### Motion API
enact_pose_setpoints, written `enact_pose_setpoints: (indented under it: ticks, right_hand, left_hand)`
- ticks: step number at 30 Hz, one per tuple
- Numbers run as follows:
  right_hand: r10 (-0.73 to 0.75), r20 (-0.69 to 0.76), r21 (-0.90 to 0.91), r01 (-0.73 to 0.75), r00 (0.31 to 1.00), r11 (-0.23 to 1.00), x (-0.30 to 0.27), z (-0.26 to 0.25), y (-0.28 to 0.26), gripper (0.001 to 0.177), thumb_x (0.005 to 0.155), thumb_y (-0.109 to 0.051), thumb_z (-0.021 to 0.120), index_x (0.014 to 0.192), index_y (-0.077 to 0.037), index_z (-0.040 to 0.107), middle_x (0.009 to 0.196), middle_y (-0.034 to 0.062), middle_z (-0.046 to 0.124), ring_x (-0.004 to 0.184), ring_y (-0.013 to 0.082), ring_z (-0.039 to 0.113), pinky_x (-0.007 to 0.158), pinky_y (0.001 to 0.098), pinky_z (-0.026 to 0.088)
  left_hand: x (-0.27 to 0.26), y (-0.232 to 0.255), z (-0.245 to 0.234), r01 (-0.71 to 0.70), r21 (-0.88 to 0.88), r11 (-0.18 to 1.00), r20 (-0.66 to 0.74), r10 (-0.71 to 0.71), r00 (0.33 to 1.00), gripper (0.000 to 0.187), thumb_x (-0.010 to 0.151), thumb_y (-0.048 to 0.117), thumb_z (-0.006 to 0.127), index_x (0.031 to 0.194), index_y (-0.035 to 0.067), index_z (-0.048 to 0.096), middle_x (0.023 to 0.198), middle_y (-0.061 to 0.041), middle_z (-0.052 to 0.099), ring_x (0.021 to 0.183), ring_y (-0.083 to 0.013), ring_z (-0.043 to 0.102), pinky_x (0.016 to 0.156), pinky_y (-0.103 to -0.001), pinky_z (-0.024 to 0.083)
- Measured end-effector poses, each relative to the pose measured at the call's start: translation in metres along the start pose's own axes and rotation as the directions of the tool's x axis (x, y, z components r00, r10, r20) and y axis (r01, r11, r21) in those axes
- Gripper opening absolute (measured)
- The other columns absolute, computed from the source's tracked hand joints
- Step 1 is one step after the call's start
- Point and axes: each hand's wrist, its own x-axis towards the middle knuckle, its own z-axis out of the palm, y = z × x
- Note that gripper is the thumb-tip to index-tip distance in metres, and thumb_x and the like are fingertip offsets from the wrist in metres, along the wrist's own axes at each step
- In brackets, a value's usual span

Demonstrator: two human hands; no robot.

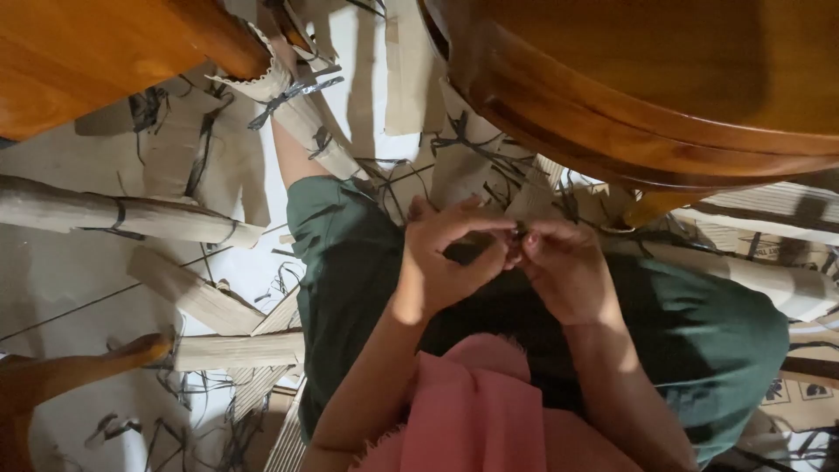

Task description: Wrapping wooden table legs with protective paper and securing them with ties.

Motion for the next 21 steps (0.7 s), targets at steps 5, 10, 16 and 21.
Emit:
enact_pose_setpoints:
  ticks: [5,10,16,21]
  right_hand:
    - [-0.009,-0.011,-0.043,0.009,1.0,0.999,-0.001,0.005,-0.004,0.01,0.092,0.005,0.072,0.101,0.001,0.075,0.085,0.0186,0.073,0.083,0.027,0.073,0.082,0.0437,0.062]
    - [-0.106,0.017,-0.164,0.107,0.994,0.981,-0.002,0.01,-0.005,0.015,0.09,0.009,0.073,0.105,0.009,0.073,0.089,0.0267,0.073,0.083,0.0264,0.07,0.077,0.0409,0.061]
    - [-0.096,0.008,-0.518,0.086,0.995,0.851,-0.003,0.027,-0.02,0.011,0.091,0.005,0.076,0.102,0.005,0.077,0.083,0.023,0.075,0.08,0.0247,0.074,0.072,0.0381,0.063]
    - [-0.065,0.0,-0.592,0.052,0.998,0.804,-0.007,0.025,-0.013,0.009,0.085,0.001,0.082,0.094,0.0,0.08,0.079,0.0171,0.077,0.075,0.0197,0.076,0.071,0.0361,0.064]
  left_hand:
    - [-0.001,-0.014,0.01,-0.021,-0.022,1.0,-0.035,0.02,0.999,0.017,0.089,0.012,0.08,0.106,0.015,0.079,0.087,-0.01,0.078,0.078,-0.0294,0.077,0.085,-0.051,0.063]
    - [-0.003,-0.02,0.013,-0.1,-0.073,0.992,-0.078,0.094,0.993,0.011,0.094,0.005,0.075,0.105,0.008,0.078,0.085,-0.013,0.077,0.078,-0.0286,0.077,0.08,-0.047,0.064]
    - [-0.003,-0.015,0.008,-0.104,0.106,0.989,-0.161,0.12,0.98,0.005,0.095,0.008,0.075,0.099,0.011,0.075,0.091,-0.009,0.079,0.079,-0.0308,0.078,0.097,-0.054,0.059]
    - [-0.006,-0.03,0.0,-0.037,0.147,0.988,-0.247,0.073,0.966,0.008,0.091,0.005,0.078,0.095,0.011,0.076,0.088,-0.01,0.078,0.083,-0.0323,0.077,0.089,-0.052,0.059]
